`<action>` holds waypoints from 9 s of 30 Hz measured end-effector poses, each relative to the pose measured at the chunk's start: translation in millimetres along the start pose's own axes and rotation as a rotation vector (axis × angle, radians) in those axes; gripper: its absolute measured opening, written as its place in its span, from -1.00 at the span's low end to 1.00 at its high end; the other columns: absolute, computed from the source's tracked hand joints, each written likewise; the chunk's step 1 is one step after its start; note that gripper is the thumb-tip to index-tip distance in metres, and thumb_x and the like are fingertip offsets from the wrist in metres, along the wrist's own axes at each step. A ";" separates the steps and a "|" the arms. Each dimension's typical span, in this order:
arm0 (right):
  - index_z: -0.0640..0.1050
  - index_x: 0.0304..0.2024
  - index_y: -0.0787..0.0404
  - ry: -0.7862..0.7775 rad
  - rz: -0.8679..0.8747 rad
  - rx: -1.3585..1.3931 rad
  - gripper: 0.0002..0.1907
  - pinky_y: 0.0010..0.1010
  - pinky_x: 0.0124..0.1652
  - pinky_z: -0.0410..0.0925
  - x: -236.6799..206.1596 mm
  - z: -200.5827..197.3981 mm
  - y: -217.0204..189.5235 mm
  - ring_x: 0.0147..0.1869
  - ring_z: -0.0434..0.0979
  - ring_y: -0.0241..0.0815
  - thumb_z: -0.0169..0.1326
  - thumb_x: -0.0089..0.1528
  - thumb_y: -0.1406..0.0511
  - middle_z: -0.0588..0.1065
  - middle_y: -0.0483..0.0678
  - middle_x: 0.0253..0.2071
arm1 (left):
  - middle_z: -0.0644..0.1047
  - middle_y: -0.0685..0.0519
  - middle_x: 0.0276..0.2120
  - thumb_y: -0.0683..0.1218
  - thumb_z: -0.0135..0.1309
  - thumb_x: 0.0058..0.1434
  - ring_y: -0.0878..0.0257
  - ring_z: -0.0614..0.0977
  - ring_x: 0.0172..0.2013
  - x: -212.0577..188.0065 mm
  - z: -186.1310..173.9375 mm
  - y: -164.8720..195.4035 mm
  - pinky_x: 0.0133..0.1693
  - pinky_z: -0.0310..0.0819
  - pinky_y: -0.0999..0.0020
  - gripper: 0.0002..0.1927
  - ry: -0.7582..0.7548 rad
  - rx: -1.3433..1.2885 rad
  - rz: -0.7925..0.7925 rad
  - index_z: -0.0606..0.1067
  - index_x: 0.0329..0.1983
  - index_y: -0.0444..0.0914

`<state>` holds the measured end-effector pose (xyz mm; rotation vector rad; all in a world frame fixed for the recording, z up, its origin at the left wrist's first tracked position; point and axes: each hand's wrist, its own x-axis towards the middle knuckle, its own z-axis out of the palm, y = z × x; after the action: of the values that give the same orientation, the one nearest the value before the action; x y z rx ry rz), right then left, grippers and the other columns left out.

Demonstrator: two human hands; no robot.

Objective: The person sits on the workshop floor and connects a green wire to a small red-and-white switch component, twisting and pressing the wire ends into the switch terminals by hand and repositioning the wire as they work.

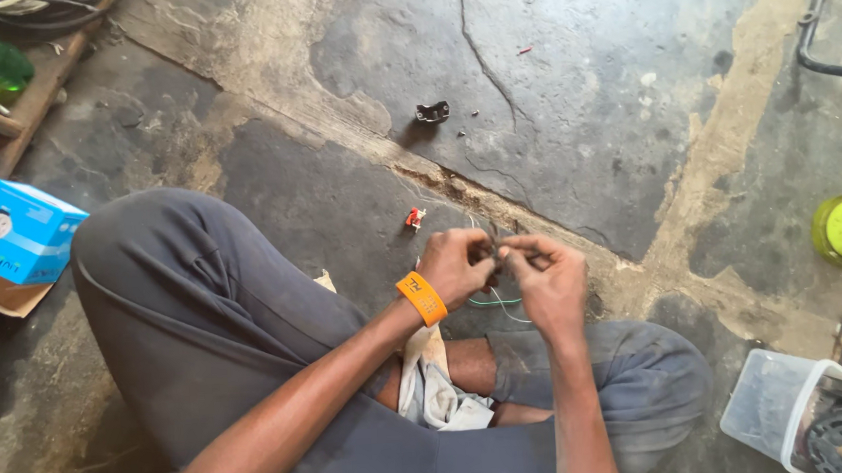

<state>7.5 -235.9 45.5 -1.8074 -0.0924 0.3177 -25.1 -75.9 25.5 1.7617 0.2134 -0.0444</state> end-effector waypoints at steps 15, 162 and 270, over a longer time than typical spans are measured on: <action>0.67 -0.19 0.38 0.020 0.067 -0.072 -0.86 -0.57 -0.29 0.45 2.1 3.3 -6.8 -0.31 0.59 -0.41 0.23 0.19 0.45 0.64 -0.05 -0.36 | 0.67 -0.05 -0.50 -0.22 0.14 0.16 0.24 0.75 -0.49 0.2 0.4 1.1 -0.40 0.65 0.34 -0.93 -0.018 -0.053 -0.024 0.55 -0.33 -0.36; 0.57 -0.16 0.39 -0.014 0.061 0.229 -0.89 -0.58 -0.20 0.44 -0.7 1.0 18.3 -0.23 0.59 -0.39 0.18 0.29 0.44 0.60 -0.06 -0.26 | 0.57 -0.25 -0.38 -0.14 -0.04 0.24 -0.16 0.63 -0.30 -2.2 -6.0 -6.9 -0.24 0.46 0.02 -0.82 -0.075 0.047 0.145 0.51 -0.27 -0.36; 0.56 -0.27 0.36 0.212 0.064 0.247 -0.87 -0.52 -0.32 0.44 -15.0 27.7 1.7 -0.30 0.57 -0.44 0.19 0.24 0.37 0.62 -0.07 -0.37 | 0.64 -0.06 -0.55 0.01 0.01 0.35 0.13 0.71 -0.51 0.3 5.1 14.6 -0.41 0.53 0.23 -0.70 0.090 0.203 -0.096 0.62 -0.21 -0.30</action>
<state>-14.3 -213.9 40.1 -1.5905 0.1482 0.1722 -21.9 -83.6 38.6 1.9561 0.3698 -0.0581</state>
